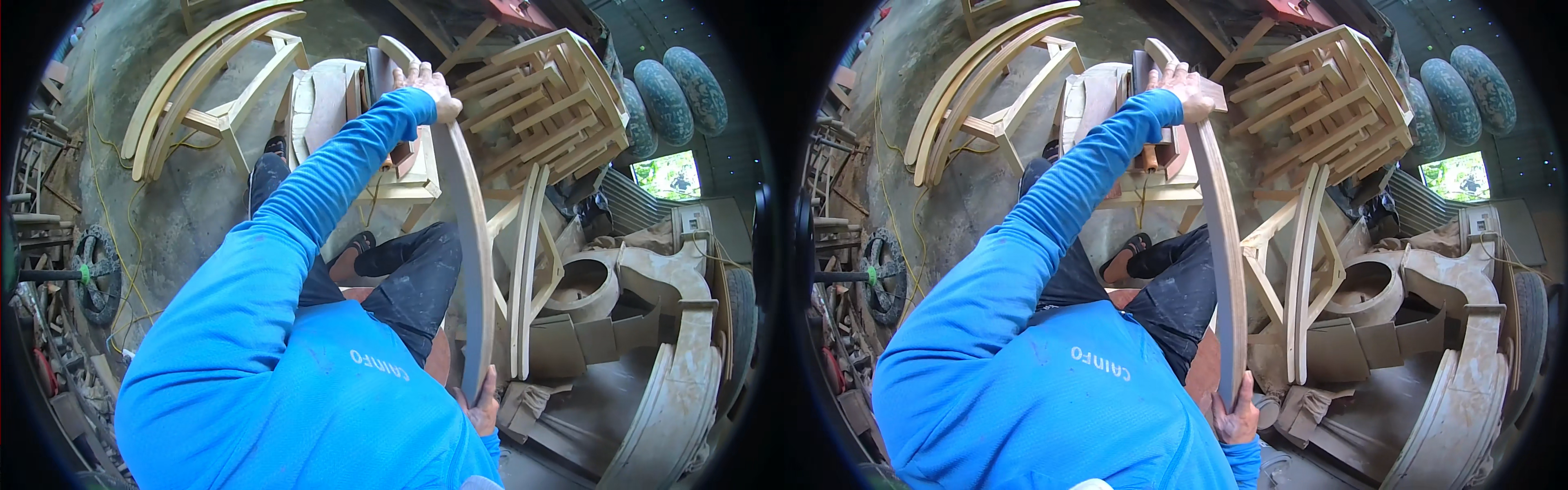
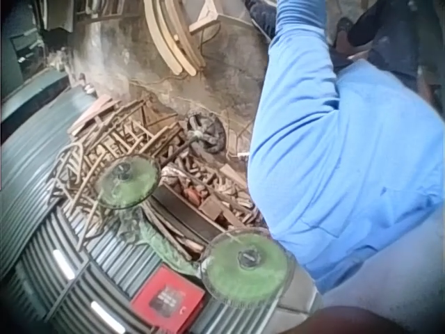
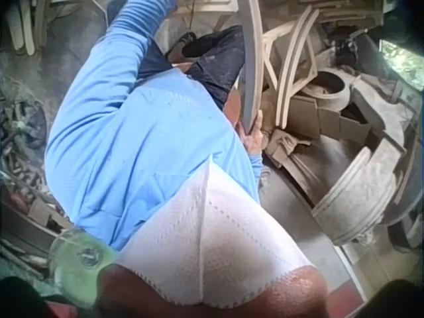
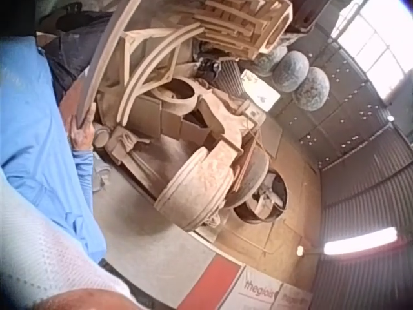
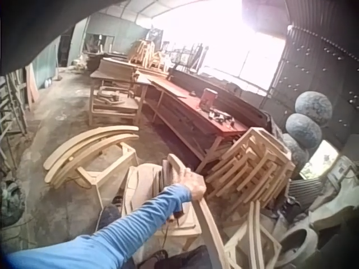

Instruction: Sanding curved and straight wooden chair components using a belt sander.

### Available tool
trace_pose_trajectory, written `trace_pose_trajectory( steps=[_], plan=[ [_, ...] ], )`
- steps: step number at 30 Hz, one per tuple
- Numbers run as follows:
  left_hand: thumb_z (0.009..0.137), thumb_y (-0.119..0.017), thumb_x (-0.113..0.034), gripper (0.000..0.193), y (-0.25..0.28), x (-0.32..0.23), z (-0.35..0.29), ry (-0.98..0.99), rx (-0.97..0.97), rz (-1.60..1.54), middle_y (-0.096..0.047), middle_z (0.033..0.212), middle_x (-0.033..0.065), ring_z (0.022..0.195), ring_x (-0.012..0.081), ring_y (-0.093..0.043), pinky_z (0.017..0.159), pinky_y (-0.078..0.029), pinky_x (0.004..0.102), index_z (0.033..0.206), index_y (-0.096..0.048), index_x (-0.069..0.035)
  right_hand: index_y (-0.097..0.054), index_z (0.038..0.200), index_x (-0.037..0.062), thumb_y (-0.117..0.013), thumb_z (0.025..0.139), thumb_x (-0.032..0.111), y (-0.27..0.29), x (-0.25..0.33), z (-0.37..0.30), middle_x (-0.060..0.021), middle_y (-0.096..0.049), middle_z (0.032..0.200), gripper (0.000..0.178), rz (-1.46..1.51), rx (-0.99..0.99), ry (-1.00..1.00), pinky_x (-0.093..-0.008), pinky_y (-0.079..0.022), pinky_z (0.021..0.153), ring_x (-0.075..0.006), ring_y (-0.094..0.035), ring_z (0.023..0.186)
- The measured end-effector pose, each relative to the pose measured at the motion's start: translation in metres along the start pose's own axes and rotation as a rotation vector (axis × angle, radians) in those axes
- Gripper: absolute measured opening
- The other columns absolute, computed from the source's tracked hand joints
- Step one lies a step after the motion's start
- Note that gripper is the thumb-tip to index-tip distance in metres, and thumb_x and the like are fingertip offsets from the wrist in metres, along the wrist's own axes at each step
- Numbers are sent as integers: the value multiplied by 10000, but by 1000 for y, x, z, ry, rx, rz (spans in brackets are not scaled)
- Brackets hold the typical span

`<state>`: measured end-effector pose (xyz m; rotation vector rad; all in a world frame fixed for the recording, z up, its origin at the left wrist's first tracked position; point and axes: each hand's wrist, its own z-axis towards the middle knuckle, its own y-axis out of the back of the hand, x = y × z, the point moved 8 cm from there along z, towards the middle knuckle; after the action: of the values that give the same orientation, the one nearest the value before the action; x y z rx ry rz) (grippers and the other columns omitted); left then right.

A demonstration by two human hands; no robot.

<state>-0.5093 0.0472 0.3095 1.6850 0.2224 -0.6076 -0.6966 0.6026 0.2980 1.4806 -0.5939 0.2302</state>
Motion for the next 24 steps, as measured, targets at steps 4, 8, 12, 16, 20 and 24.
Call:
trace_pose_trajectory(
  steps=[4, 8, 12, 16, 20, 24],
  plan=[
    [910, -516, -467, 812, -5, -19, -10, -14, 42, 50, -262, 1654, 208, 1570, 370, -140, 1257, -109, 546, 1571, -347, -26, -249, 1583, 74, -812, 818, 102, 34, 8, -21, -292, -716, 1000, 951, -72, 21, -51, -452, -597, 707, -444, -741, 888],
    [905, -504, -459, 822, 1, -48, -42, -15, 12, -23, -283, 1641, 234, 1558, 391, -164, 1239, -128, 572, 1553, -346, 21, -264, 1571, 52, -810, 799, 69, 83, 15, -41, -274, -713, 1112, 945, -99, 9, -62, -424, -593, 780, -408, -746, 945],
    [905, -498, -457, 795, 5, -41, -45, -18, -46, -39, -310, 1619, 240, 1559, 385, -157, 1238, -109, 569, 1538, -385, 10, -265, 1567, 46, -798, 795, 49, 81, 13, -42, -278, -704, 1143, 938, -127, 13, -85, -431, -593, 805, -425, -737, 970],
    [907, -503, -451, 715, 13, -29, -15, -29, -58, -32, -383, 1555, 240, 1537, 389, -208, 1225, -117, 592, 1478, -501, -21, -263, 1559, 25, -795, 799, 55, 72, 22, -14, -283, -709, 1100, 928, -157, 39, -93, -445, -594, 781, -446, -732, 942],
    [928, -490, -474, 713, 21, 2, 30, 11, -17, -21, -343, 1586, 241, 1539, 390, -203, 1227, -125, 581, 1494, -486, -41, -245, 1566, 17, -786, 811, 66, 68, 64, 44, -286, -713, 1066, 930, -102, 82, -80, -449, -594, 761, -455, -731, 915],
    [937, -470, -502, 713, 15, 47, 95, 45, 23, -102, -314, 1616, 231, 1554, 392, -171, 1236, -130, 574, 1504, -481, -70, -225, 1583, 25, -775, 825, 70, 54, 100, 108, -289, -712, 1062, 938, -179, 136, -44, -456, -593, 722, -463, -729, 886]
  ],
)
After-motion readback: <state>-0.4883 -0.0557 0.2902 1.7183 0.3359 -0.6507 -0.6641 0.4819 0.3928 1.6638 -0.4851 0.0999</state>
